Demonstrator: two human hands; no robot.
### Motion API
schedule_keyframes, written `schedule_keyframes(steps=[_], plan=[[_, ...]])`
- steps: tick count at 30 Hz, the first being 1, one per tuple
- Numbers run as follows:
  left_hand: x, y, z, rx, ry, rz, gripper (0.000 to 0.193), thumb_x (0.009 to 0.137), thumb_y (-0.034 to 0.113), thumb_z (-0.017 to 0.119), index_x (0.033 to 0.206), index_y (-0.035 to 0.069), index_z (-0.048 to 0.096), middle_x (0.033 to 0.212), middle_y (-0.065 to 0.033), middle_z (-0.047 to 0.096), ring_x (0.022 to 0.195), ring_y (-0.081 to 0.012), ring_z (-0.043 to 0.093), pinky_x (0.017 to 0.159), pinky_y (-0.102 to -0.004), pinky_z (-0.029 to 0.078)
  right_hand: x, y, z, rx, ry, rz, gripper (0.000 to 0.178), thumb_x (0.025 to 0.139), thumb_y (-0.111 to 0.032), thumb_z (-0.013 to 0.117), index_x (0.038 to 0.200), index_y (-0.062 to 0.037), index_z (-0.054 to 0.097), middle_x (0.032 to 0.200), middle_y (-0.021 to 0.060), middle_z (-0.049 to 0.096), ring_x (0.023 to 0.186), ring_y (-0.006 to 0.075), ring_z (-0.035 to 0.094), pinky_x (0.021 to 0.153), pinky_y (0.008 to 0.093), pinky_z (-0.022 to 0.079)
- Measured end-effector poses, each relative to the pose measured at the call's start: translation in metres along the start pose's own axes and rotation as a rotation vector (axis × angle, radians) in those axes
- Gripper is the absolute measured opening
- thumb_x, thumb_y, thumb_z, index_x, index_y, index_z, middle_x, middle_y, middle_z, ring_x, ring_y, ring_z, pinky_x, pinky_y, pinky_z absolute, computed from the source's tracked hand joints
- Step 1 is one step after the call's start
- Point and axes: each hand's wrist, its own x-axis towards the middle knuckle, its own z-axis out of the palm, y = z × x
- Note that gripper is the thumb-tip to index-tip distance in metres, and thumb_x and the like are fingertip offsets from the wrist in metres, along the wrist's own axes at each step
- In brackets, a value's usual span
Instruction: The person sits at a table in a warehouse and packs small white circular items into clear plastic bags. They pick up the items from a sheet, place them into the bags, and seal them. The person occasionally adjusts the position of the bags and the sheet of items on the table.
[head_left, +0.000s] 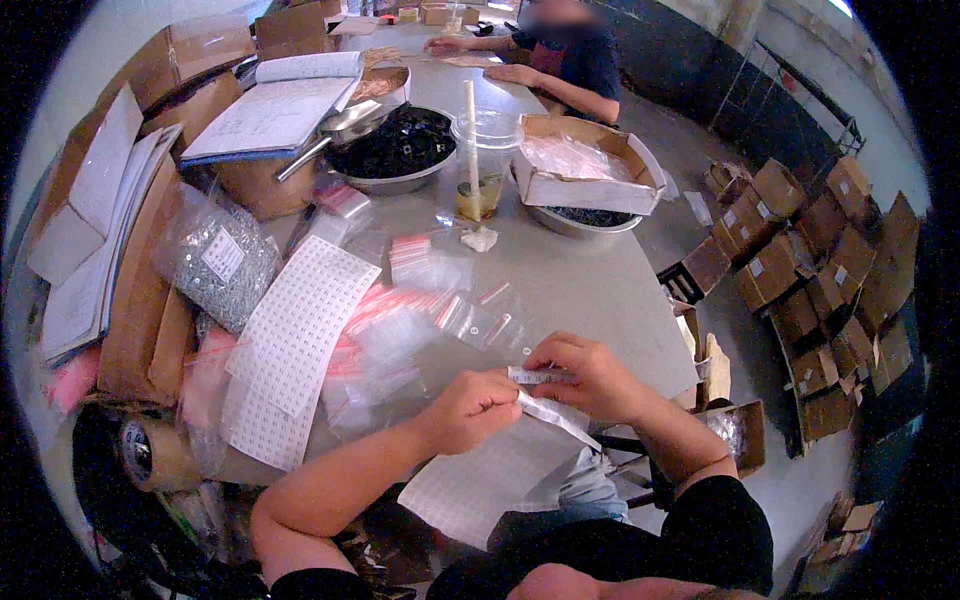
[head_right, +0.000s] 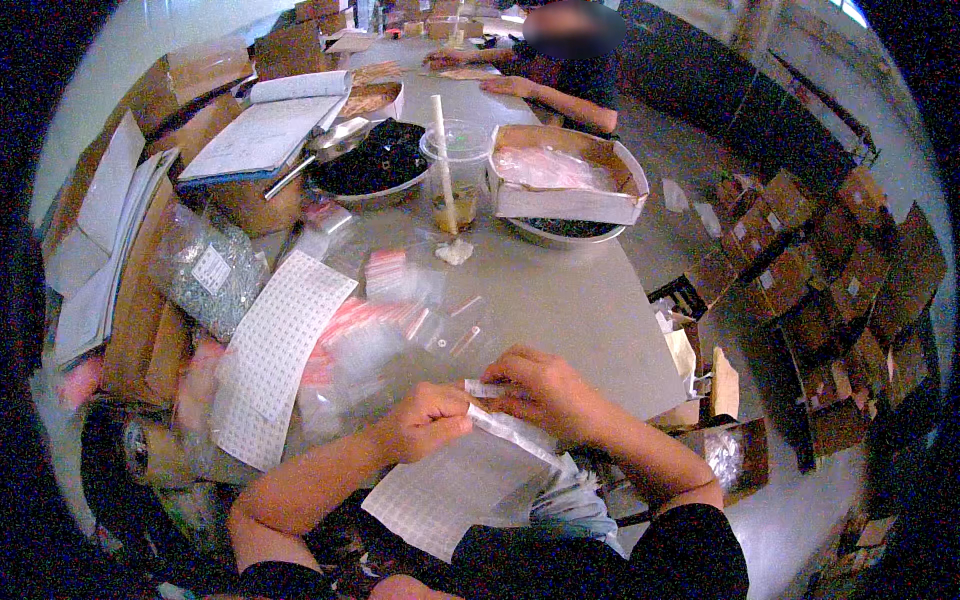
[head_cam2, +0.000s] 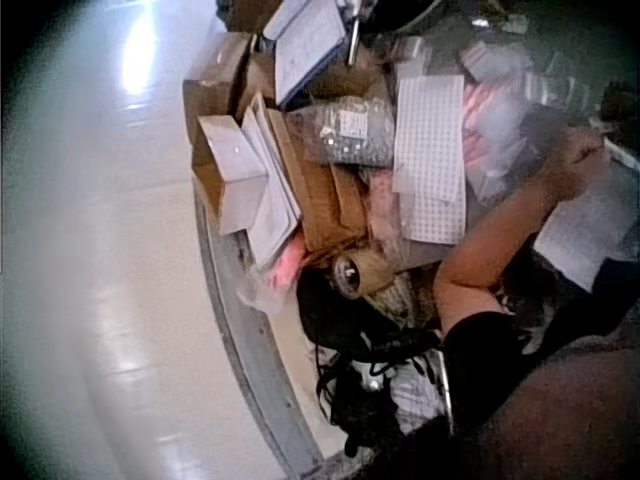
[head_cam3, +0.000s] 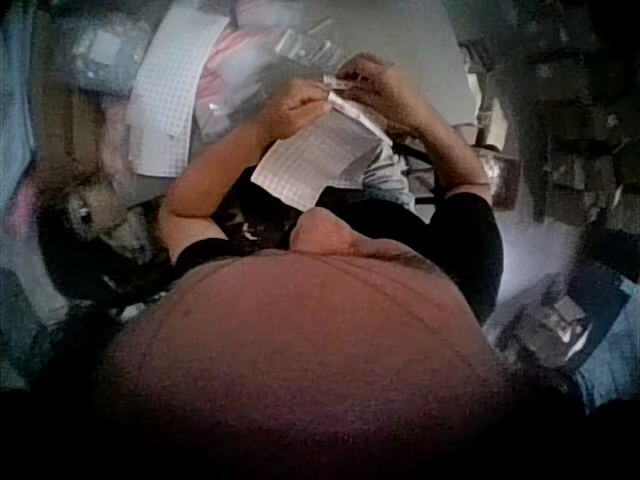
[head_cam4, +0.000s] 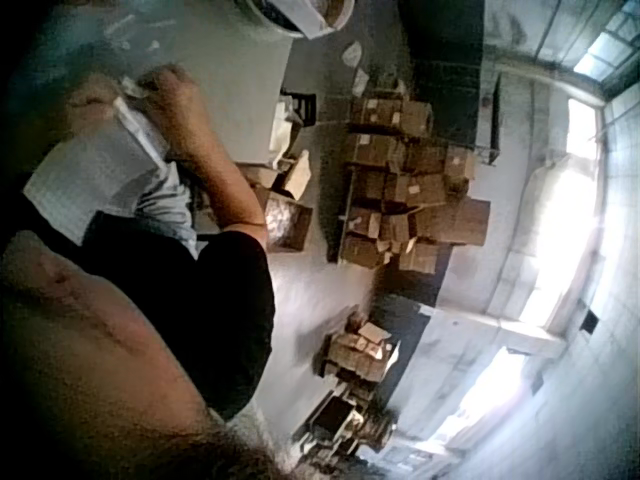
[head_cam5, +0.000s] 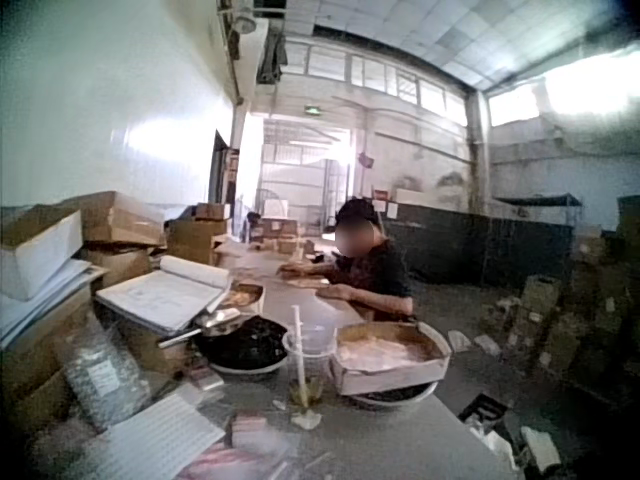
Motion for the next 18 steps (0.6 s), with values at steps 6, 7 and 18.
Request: schedule_keyframes(steps=[6,7,18], plan=[[-0.001,0.005,0.001,0.025,-0.033,0.030,0.028,0.085,0.013,0.054,0.065,-0.002,0.041,0.061,-0.0143,0.042,0.059,-0.0287,0.043,0.061,-0.0378,0.036,0.004,-0.005,0.005,-0.031,0.054,-0.014,0.021,0.074,-0.006,0.073,0.092,-0.0035,0.063,0.090,0.0115,0.061,0.080,0.0283,0.064,0.069,0.0355,0.052],[0.000,0.008,0.000,0.039,-0.044,0.026,0.028,0.084,0.013,0.055,0.065,-0.002,0.041,0.061,-0.0148,0.042,0.059,-0.0291,0.043,0.061,-0.0380,0.036,0.004,-0.007,0.005,-0.044,0.060,0.002,0.021,0.073,-0.006,0.073,0.091,-0.0036,0.063,0.089,0.0117,0.061,0.079,0.0285,0.064,0.068,0.0357,0.052],[0.002,0.016,-0.001,0.079,-0.060,-0.049,0.027,0.083,0.011,0.057,0.065,-0.003,0.043,0.063,-0.0185,0.047,0.060,-0.0324,0.046,0.058,-0.0401,0.038,0.002,-0.011,0.019,-0.268,0.167,-0.050,0.014,0.071,-0.009,0.070,0.079,-0.0059,0.059,0.080,0.0115,0.058,0.073,0.0331,0.060,0.063,0.0412,0.050]])
